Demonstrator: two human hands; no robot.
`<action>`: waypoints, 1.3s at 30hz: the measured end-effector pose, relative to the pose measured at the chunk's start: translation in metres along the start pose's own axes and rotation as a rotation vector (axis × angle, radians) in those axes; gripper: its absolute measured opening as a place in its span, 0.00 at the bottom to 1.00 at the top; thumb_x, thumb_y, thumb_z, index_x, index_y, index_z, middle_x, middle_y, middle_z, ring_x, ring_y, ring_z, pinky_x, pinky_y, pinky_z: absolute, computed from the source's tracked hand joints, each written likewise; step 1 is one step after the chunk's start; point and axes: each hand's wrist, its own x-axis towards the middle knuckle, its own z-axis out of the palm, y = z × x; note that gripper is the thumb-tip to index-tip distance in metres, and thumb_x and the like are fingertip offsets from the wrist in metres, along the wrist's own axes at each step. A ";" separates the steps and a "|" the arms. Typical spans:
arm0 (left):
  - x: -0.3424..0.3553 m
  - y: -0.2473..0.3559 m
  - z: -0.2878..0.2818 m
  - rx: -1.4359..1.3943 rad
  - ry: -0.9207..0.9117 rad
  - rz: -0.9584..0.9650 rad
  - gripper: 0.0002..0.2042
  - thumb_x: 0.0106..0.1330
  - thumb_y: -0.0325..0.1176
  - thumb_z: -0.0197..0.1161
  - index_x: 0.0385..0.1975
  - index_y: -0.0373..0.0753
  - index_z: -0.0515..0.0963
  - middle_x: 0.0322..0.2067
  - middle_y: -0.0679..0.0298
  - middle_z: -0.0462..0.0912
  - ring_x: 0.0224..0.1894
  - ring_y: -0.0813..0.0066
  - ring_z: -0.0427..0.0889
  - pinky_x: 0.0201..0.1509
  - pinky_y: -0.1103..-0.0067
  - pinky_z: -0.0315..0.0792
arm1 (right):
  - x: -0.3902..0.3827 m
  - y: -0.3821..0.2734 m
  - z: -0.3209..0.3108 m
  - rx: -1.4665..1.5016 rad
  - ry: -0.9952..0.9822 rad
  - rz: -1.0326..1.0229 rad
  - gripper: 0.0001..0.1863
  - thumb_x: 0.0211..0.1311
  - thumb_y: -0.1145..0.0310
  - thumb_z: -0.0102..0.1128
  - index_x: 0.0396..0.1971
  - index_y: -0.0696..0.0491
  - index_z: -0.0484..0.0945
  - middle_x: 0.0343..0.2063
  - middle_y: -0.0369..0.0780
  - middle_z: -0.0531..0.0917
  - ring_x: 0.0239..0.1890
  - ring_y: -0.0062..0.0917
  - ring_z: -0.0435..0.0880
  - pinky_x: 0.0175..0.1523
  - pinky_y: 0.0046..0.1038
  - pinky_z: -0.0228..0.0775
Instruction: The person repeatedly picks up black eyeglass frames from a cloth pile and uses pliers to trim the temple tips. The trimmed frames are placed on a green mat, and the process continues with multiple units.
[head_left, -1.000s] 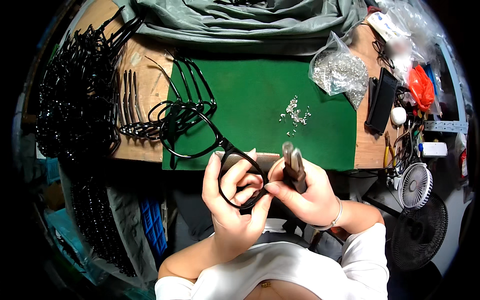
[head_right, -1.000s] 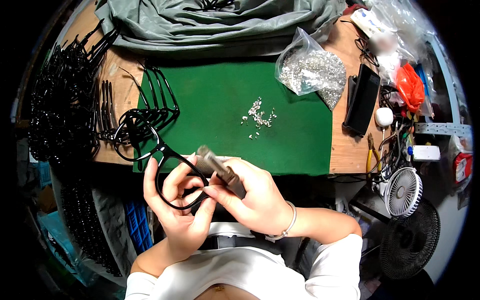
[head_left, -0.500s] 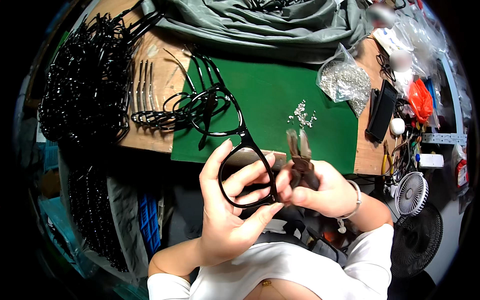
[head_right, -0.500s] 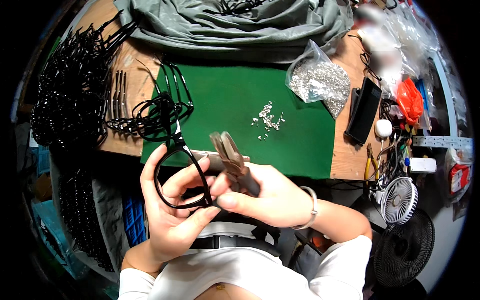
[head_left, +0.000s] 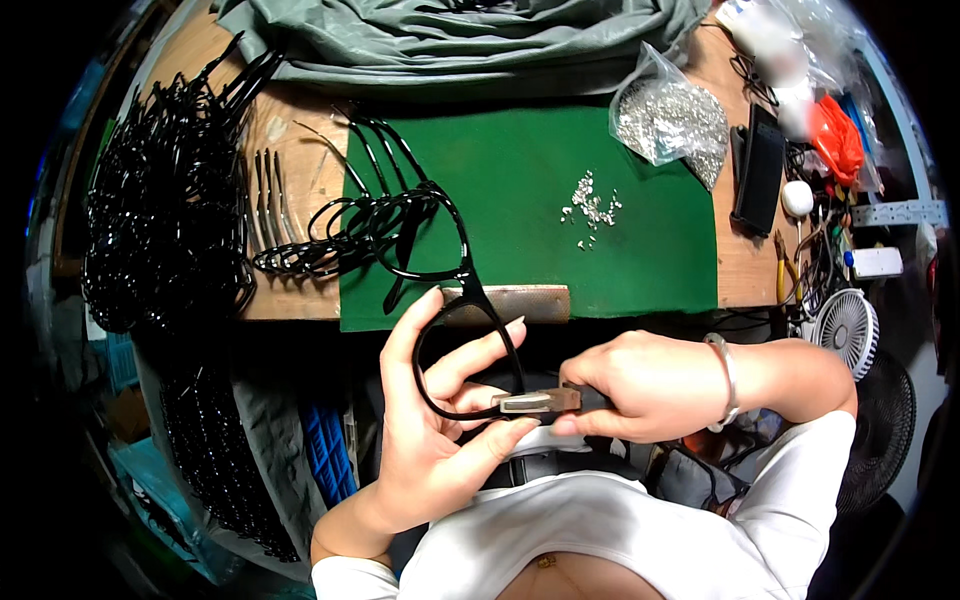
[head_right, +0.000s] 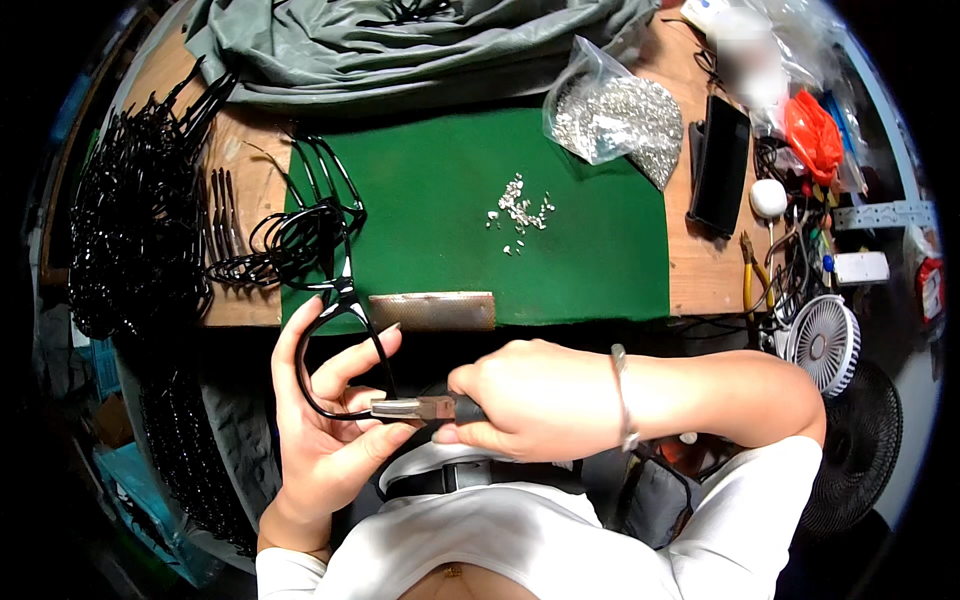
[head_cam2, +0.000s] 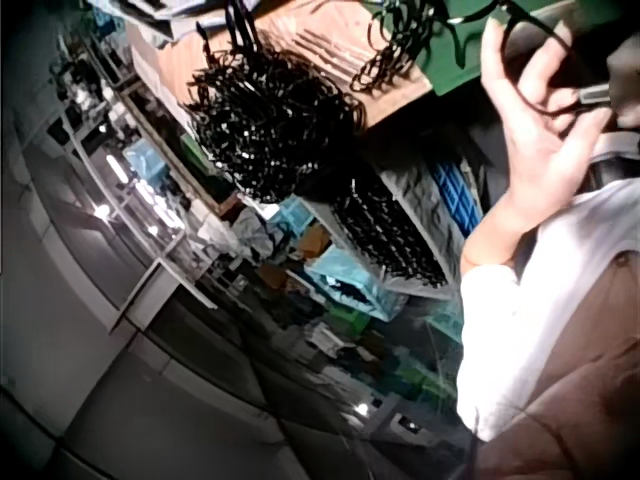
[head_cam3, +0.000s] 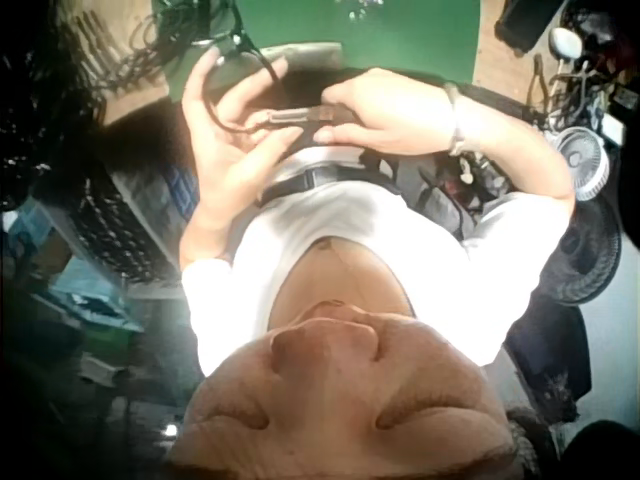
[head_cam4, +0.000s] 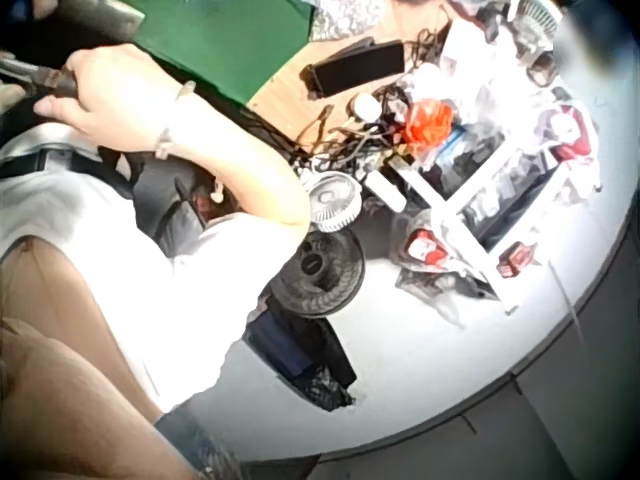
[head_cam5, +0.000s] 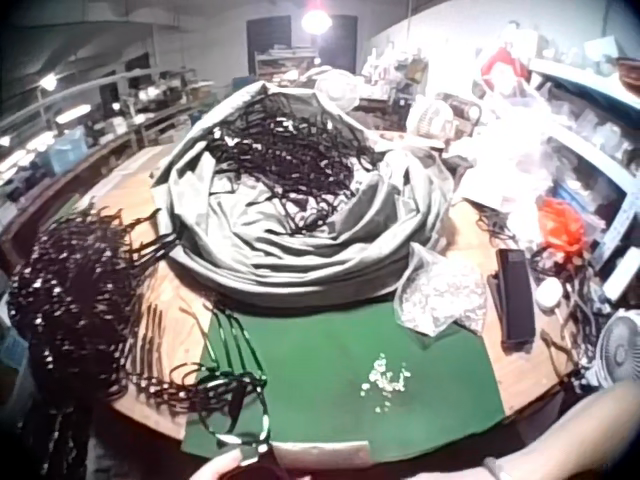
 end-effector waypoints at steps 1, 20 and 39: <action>0.001 -0.001 0.002 -0.012 0.020 -0.020 0.40 0.52 0.13 0.54 0.58 0.41 0.34 0.53 0.44 0.60 0.42 0.68 0.76 0.44 0.79 0.72 | 0.001 0.000 0.003 -0.075 0.062 0.004 0.19 0.55 0.58 0.51 0.20 0.62 0.71 0.14 0.49 0.74 0.20 0.43 0.76 0.27 0.36 0.68; -0.007 -0.030 -0.004 0.133 0.150 0.056 0.36 0.52 0.22 0.57 0.56 0.41 0.40 0.38 0.50 0.71 0.25 0.82 0.72 0.31 0.83 0.72 | 0.002 0.074 0.013 -0.592 0.571 0.130 0.25 0.49 0.61 0.57 0.41 0.65 0.66 0.25 0.46 0.74 0.29 0.36 0.74 0.35 0.32 0.65; -0.009 -0.045 0.003 0.011 0.102 -0.219 0.09 0.62 0.22 0.44 0.41 0.30 0.58 0.32 0.55 0.73 0.34 0.75 0.77 0.38 0.82 0.70 | 0.028 0.085 -0.009 -0.300 0.781 0.174 0.07 0.42 0.76 0.55 0.25 0.58 0.70 0.24 0.45 0.73 0.31 0.40 0.73 0.36 0.35 0.65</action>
